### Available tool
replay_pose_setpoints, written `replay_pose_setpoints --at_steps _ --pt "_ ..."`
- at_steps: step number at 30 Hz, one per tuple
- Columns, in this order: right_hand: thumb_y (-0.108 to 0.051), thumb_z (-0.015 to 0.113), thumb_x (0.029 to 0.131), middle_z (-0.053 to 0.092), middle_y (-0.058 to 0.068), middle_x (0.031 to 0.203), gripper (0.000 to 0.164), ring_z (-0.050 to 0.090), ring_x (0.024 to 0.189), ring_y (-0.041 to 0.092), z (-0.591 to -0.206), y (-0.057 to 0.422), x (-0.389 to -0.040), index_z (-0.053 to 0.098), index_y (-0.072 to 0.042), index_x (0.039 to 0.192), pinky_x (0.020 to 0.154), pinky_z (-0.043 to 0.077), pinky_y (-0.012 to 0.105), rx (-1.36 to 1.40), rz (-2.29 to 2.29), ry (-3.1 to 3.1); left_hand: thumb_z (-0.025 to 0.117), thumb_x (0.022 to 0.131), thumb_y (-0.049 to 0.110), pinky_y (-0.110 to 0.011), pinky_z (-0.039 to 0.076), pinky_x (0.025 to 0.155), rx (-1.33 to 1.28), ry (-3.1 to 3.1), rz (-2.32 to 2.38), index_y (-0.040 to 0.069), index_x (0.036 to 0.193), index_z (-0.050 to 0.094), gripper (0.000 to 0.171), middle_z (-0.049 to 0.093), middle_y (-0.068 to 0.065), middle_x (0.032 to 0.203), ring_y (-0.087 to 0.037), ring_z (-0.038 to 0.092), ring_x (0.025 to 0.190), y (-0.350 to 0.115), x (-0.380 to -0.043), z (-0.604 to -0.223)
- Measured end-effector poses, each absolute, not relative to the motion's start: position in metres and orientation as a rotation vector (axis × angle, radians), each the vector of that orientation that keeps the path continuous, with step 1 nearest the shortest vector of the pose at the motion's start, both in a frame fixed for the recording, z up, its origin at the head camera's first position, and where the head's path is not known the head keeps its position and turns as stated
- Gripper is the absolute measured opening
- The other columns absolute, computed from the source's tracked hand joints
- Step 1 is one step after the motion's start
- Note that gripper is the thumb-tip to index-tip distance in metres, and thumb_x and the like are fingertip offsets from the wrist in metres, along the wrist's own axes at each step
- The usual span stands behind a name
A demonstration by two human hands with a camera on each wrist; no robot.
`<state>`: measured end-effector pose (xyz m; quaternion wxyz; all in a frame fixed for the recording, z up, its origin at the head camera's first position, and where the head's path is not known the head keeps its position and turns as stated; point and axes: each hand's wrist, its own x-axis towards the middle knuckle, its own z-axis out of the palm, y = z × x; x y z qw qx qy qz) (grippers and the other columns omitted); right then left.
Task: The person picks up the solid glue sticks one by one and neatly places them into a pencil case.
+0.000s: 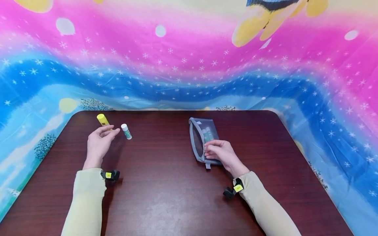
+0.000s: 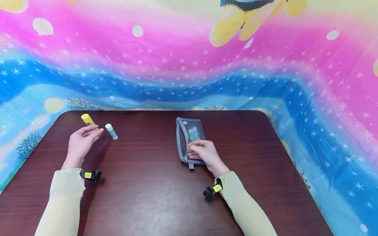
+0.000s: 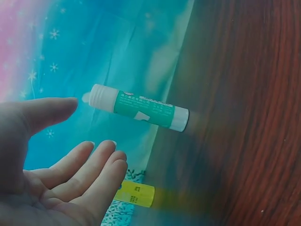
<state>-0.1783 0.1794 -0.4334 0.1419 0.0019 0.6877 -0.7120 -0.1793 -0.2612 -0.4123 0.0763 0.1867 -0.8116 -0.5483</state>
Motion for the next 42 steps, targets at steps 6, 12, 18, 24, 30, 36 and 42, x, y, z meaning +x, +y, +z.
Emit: replay_pose_setpoints --at_steps 6,12,18,24,30,36,42 --pt "-0.002 0.064 0.095 0.071 0.012 0.084 0.019 0.071 0.070 0.018 -0.433 0.180 -0.178 0.070 0.010 0.108 0.071 0.062 0.032 0.007 -2.049 1.993 0.075 0.093 0.042 -0.025 0.046 0.089 0.500 -2.469 -1.633 0.006 0.143 0.059 0.064 0.072 0.000 0.113 -0.002 0.062 0.103 -0.260 -0.181 -0.418" --pt "-0.002 0.064 0.095 0.071 0.012 0.085 0.018 0.071 0.070 0.018 -0.433 0.180 -0.178 0.070 0.010 0.107 0.071 0.062 0.032 0.006 -2.050 1.993 0.076 0.094 0.036 -0.018 0.048 0.084 0.460 -2.513 -1.612 0.006 0.142 0.059 0.060 0.069 -0.014 0.126 -0.008 0.063 0.109 -0.256 -0.186 -0.421" --pt "-0.002 0.064 0.095 0.070 0.012 0.084 0.018 0.071 0.070 0.018 -0.433 0.181 -0.177 0.070 0.010 0.107 0.071 0.062 0.032 0.003 -2.056 1.983 0.075 0.095 0.031 -0.019 0.050 0.086 0.415 -2.549 -1.613 0.004 0.143 0.058 0.058 0.065 -0.018 0.132 -0.019 0.063 0.118 -0.253 -0.189 -0.425" --pt "-0.002 0.064 0.095 0.070 0.012 0.084 0.018 0.071 0.070 0.018 -0.433 0.181 -0.177 0.070 0.010 0.108 0.071 0.062 0.032 0.001 -2.056 1.983 0.074 0.096 0.026 -0.024 0.050 0.091 0.389 -2.562 -1.644 0.001 0.145 0.055 0.059 0.063 -0.018 0.134 -0.026 0.060 0.124 -0.251 -0.194 -0.430" --pt "-0.001 0.064 0.095 0.071 0.012 0.083 0.018 0.071 0.070 0.017 -0.434 0.180 -0.177 0.070 0.010 0.107 0.071 0.062 0.032 0.006 -2.061 1.981 0.070 0.098 0.018 -0.027 0.049 0.090 0.346 -2.593 -1.646 -0.003 0.146 0.052 0.055 0.061 -0.023 0.135 -0.032 0.057 0.127 -0.249 -0.198 -0.435" --pt "-0.001 0.064 0.094 0.071 0.012 0.084 0.018 0.071 0.070 0.018 -0.435 0.180 -0.177 0.070 0.010 0.107 0.071 0.062 0.032 0.016 -2.062 1.979 0.069 0.098 0.015 -0.028 0.049 0.091 0.328 -2.613 -1.654 -0.004 0.144 0.054 0.052 0.061 -0.023 0.134 -0.033 0.058 0.125 -0.249 -0.201 -0.437" --pt "-0.002 0.064 0.095 0.071 0.012 0.084 0.019 0.071 0.070 0.018 -0.434 0.179 -0.177 0.070 0.010 0.108 0.071 0.062 0.032 0.009 -2.056 1.986 0.070 0.098 0.018 -0.030 0.049 0.091 0.328 -2.621 -1.648 -0.004 0.143 0.055 0.052 0.061 -0.024 0.134 -0.033 0.058 0.125 -0.251 -0.201 -0.437"
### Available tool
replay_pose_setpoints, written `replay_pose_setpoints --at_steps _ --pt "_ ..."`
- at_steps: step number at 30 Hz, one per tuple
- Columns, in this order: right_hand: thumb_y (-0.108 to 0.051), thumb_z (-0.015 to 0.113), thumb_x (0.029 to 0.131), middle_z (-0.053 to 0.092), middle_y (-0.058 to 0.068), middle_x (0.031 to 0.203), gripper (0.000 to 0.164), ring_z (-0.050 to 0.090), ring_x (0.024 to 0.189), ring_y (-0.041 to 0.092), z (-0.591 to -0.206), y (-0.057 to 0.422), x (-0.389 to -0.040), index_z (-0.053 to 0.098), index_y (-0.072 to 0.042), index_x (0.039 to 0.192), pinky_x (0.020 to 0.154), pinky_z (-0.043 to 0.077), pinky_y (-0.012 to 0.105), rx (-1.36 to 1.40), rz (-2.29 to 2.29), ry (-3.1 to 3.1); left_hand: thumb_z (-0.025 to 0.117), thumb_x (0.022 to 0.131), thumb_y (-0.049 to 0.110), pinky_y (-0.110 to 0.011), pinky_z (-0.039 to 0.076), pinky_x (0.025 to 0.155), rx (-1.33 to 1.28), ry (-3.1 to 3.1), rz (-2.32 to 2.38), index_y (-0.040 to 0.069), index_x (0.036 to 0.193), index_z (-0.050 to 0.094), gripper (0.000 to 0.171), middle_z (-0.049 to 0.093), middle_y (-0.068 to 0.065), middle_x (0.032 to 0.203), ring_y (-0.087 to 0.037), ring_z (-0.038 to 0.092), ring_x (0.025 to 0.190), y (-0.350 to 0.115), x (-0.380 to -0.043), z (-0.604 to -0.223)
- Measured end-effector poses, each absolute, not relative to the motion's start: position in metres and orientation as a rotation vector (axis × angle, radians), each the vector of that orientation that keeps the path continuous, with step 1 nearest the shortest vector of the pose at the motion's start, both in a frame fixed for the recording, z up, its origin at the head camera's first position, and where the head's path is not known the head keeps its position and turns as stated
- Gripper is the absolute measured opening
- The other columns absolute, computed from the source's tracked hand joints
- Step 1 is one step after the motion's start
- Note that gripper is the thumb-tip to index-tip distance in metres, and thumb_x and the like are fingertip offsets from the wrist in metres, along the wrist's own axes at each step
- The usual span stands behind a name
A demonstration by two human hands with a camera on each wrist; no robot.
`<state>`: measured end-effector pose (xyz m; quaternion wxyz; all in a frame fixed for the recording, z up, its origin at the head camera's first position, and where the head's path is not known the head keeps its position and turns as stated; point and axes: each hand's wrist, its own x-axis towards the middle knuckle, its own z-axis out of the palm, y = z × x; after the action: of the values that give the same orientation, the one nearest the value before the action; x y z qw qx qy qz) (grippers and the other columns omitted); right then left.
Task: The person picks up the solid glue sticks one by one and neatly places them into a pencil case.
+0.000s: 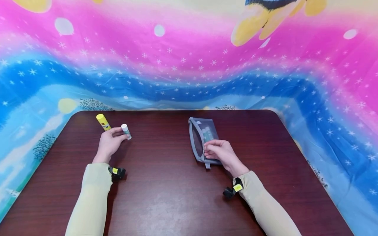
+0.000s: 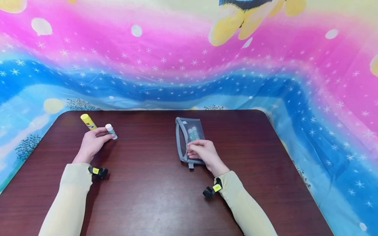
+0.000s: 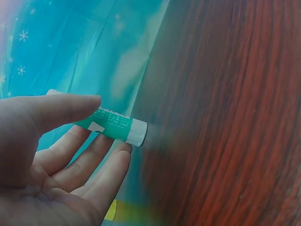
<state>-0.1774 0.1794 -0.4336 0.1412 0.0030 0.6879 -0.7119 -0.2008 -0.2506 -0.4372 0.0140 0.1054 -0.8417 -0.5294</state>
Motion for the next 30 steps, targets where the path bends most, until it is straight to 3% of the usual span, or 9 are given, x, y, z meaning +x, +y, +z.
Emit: replay_pose_setpoints --at_steps 10,15,30 --pt "-0.002 0.064 0.095 0.071 0.013 0.084 0.018 0.071 0.070 0.018 -0.4329 0.1788 -0.1787 0.070 0.010 0.107 0.071 0.062 0.032 0.007 -2.052 1.986 0.072 0.097 0.023 -0.029 0.049 0.088 0.337 -2.647 -1.602 -0.004 0.142 0.055 0.054 0.062 -0.024 0.133 -0.034 0.059 0.122 -0.2543 -0.2007 -0.4347" --pt "-0.002 0.064 0.094 0.071 0.012 0.084 0.019 0.071 0.070 0.018 -0.4333 0.1786 -0.1800 0.070 0.010 0.108 0.072 0.062 0.032 0.003 -2.052 1.986 0.073 0.097 0.025 -0.033 0.047 0.089 0.357 -2.657 -1.570 -0.003 0.141 0.057 0.055 0.062 -0.023 0.133 -0.033 0.054 0.123 -0.2569 -0.1999 -0.4358" --pt "-0.002 0.065 0.094 0.071 0.013 0.085 0.018 0.071 0.070 0.018 -0.4349 0.1793 -0.1805 0.070 0.010 0.107 0.071 0.062 0.032 0.016 -2.045 1.992 0.074 0.094 0.040 -0.041 0.043 0.087 0.422 -2.677 -1.500 0.001 0.137 0.062 0.060 0.049 -0.024 0.142 -0.038 0.044 0.122 -0.2597 -0.1978 -0.4393"
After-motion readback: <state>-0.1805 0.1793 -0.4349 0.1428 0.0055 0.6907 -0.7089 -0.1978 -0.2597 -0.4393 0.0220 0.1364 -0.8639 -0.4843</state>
